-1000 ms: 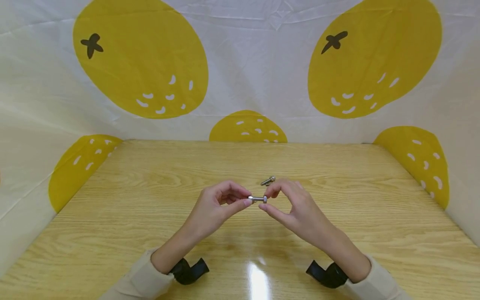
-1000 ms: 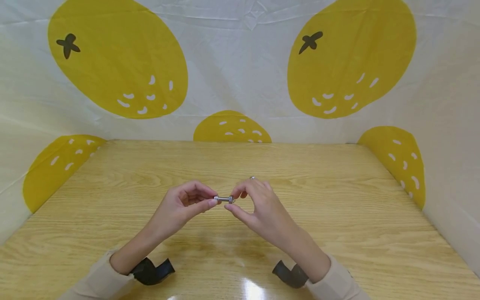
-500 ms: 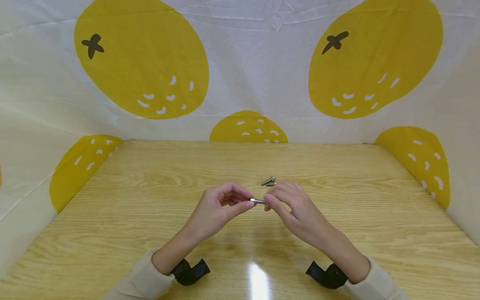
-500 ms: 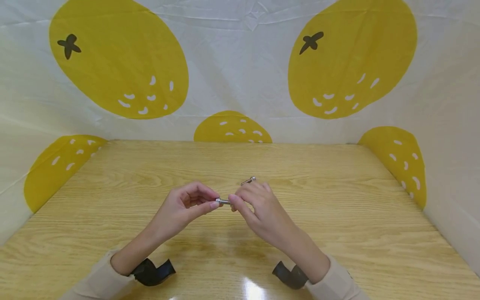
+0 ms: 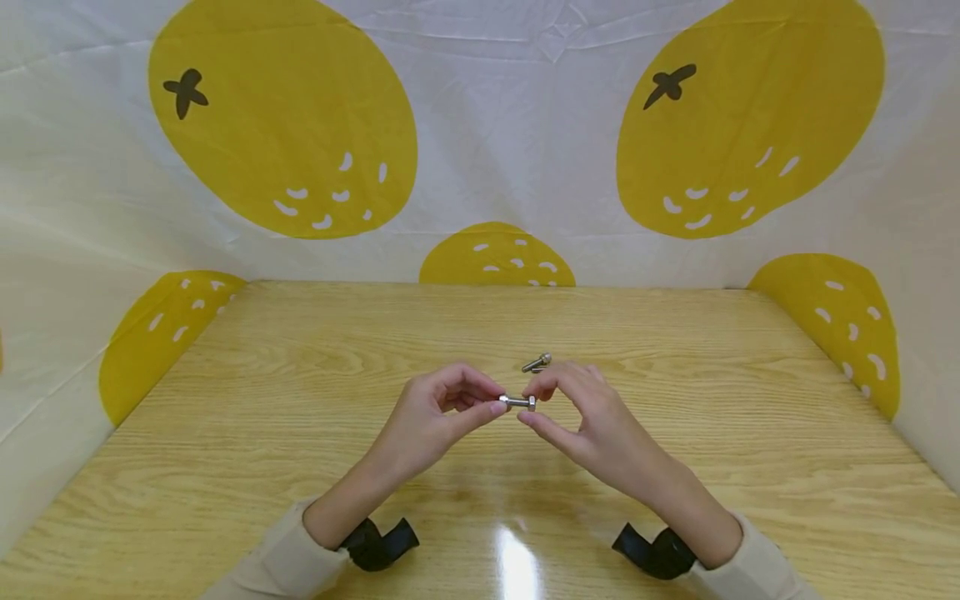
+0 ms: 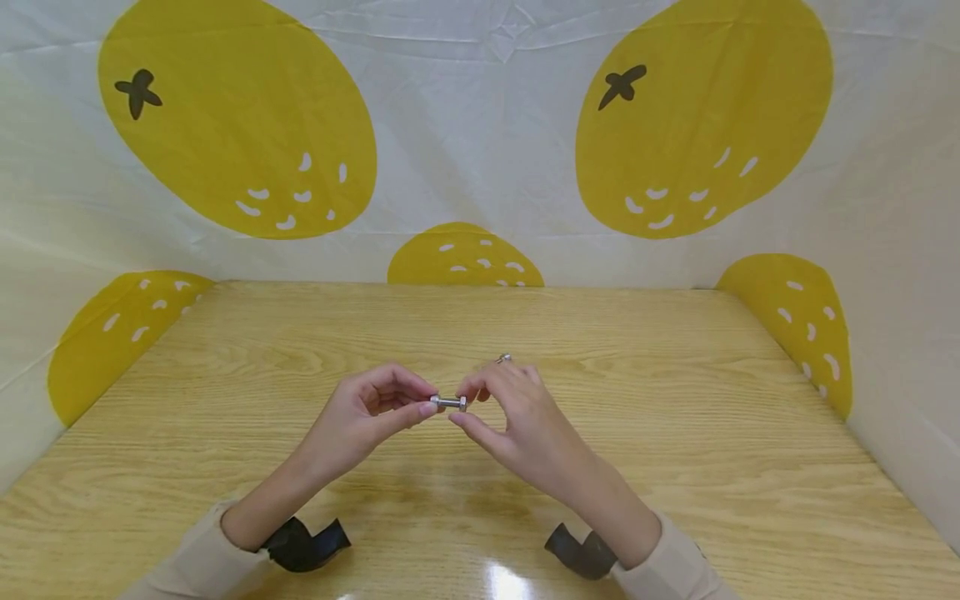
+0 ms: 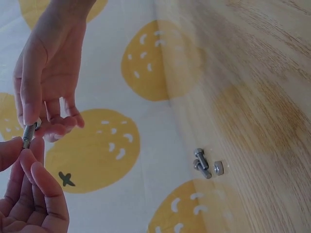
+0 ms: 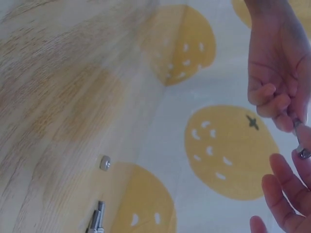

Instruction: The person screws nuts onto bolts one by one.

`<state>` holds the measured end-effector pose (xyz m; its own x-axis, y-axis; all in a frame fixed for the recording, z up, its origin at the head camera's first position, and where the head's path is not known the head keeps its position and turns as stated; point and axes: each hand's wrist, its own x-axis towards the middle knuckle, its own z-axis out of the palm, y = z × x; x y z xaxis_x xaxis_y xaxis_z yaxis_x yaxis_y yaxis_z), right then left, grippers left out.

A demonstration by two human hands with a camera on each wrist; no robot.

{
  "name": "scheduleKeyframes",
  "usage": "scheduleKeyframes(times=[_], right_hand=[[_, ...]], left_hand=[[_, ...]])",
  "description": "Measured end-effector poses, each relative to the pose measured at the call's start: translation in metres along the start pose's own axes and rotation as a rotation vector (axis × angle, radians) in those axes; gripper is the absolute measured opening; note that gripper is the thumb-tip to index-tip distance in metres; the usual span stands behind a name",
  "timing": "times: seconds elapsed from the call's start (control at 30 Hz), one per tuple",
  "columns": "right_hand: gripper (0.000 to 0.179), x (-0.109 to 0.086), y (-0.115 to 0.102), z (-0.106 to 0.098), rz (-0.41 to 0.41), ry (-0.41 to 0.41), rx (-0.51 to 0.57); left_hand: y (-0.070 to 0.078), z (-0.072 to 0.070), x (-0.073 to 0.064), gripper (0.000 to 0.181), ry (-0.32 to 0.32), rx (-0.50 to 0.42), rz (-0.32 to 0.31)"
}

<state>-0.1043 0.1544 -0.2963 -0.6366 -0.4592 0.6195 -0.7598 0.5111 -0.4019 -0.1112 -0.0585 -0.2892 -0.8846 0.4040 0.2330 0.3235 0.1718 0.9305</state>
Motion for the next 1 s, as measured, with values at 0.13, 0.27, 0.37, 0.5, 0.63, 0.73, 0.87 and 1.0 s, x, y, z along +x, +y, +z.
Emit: scheduleKeyframes(times=[0.13,0.27,0.37,0.5,0.63,0.73,0.87,1.0], right_hand=[[0.017,0.0004,-0.0003,-0.0004,0.017,-0.01,0.015],[0.004,0.0004,-0.0013,-0.0005,0.051,-0.027,0.021],[0.007,0.0006,-0.001,-0.0002,0.054,-0.024,0.016],[0.016,0.0001,0.0,-0.0005,0.067,-0.029,-0.008],[0.011,-0.0008,-0.0014,-0.0025,0.131,-0.071,-0.001],[0.025,-0.0013,-0.0032,-0.0036,0.146,-0.076,0.015],[0.036,-0.0013,-0.003,-0.0027,0.064,-0.032,-0.001],[0.031,-0.0008,-0.0016,-0.0011,-0.002,0.006,-0.027]], left_hand=[[0.0003,0.0001,0.0002,0.012,-0.001,-0.009,0.0],[0.001,0.0001,-0.0003,0.013,-0.003,-0.012,0.002],[0.0014,0.0003,-0.0005,0.014,-0.005,-0.012,0.001],[0.0016,0.0005,-0.0004,0.014,-0.005,-0.012,-0.007],[0.001,0.0003,-0.0001,0.014,-0.003,-0.008,-0.01],[0.0004,0.0002,0.0,0.013,0.0,-0.005,-0.01],[0.0002,-0.0001,0.0001,0.013,0.003,-0.002,-0.012],[0.0005,-0.0005,0.0003,0.013,0.005,-0.006,-0.021]])
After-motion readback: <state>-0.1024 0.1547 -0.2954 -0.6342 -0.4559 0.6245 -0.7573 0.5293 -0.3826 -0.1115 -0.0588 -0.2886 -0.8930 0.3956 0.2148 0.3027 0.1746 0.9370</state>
